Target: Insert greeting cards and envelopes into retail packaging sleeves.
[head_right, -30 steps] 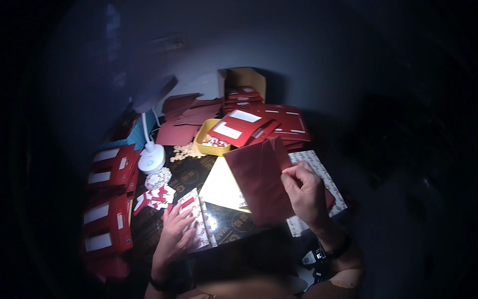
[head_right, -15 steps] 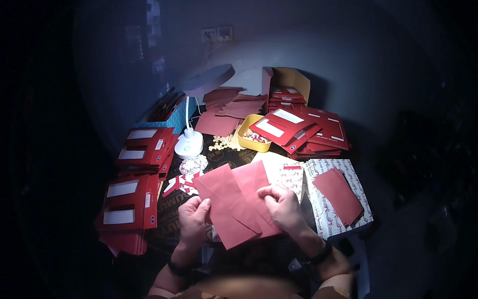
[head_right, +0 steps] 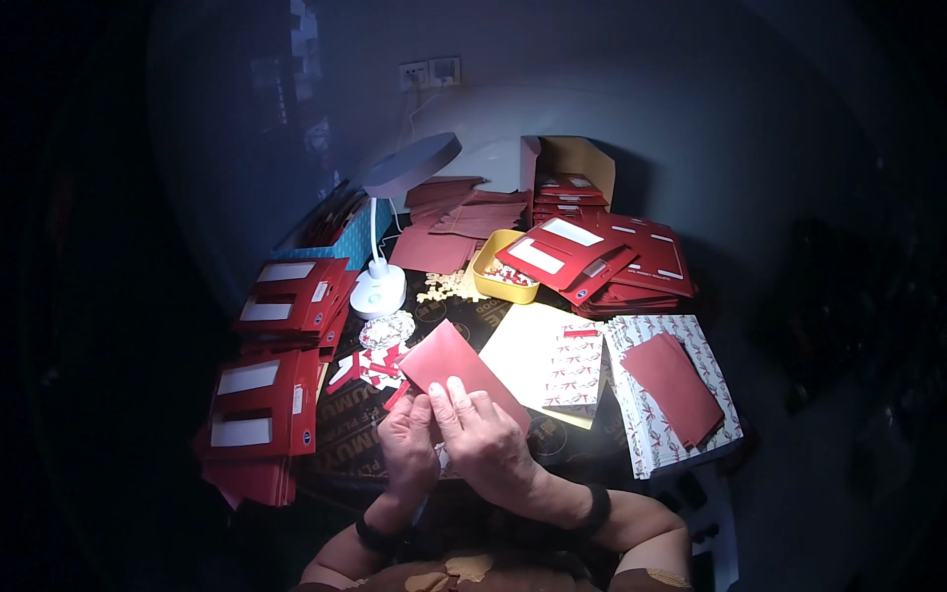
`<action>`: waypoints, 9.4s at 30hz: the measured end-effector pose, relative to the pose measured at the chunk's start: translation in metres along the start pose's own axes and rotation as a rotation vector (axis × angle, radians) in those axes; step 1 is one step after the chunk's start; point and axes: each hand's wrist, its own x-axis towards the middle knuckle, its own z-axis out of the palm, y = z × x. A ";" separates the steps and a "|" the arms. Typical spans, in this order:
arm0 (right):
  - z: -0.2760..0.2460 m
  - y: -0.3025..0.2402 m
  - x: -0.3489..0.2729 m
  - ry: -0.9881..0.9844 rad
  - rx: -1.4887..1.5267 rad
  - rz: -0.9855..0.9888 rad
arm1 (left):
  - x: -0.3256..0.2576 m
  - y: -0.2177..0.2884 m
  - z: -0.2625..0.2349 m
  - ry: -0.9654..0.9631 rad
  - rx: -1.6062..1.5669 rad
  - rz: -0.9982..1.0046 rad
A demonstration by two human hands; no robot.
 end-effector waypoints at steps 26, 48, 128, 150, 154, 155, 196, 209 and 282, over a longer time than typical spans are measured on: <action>-0.041 0.082 -0.040 0.294 1.249 0.782 | 0.030 0.035 -0.056 -0.066 1.172 -0.090; 0.004 0.087 -0.077 0.278 1.151 0.902 | 0.042 -0.017 -0.035 -0.324 1.530 -0.350; 0.032 0.022 -0.041 0.032 1.511 0.786 | 0.011 0.012 -0.029 -0.194 0.105 -0.332; 0.002 0.082 -0.061 0.056 0.029 0.548 | 0.012 0.008 -0.041 -0.169 -0.229 -0.284; 0.000 0.083 -0.068 -0.266 -0.245 0.737 | 0.014 0.008 -0.042 -0.164 -0.308 -0.299; 0.007 0.083 -0.071 -0.266 -0.310 0.742 | 0.014 0.008 -0.042 -0.166 -0.312 -0.298; -0.029 0.066 -0.035 -0.033 0.179 0.716 | 0.015 0.012 -0.044 -0.292 -0.549 -0.379; -0.005 0.027 -0.045 -0.081 1.082 0.561 | 0.008 0.024 -0.026 -0.209 0.020 -0.249; 0.059 0.039 -0.066 0.042 0.628 0.444 | 0.004 -0.026 -0.016 -0.383 0.003 0.083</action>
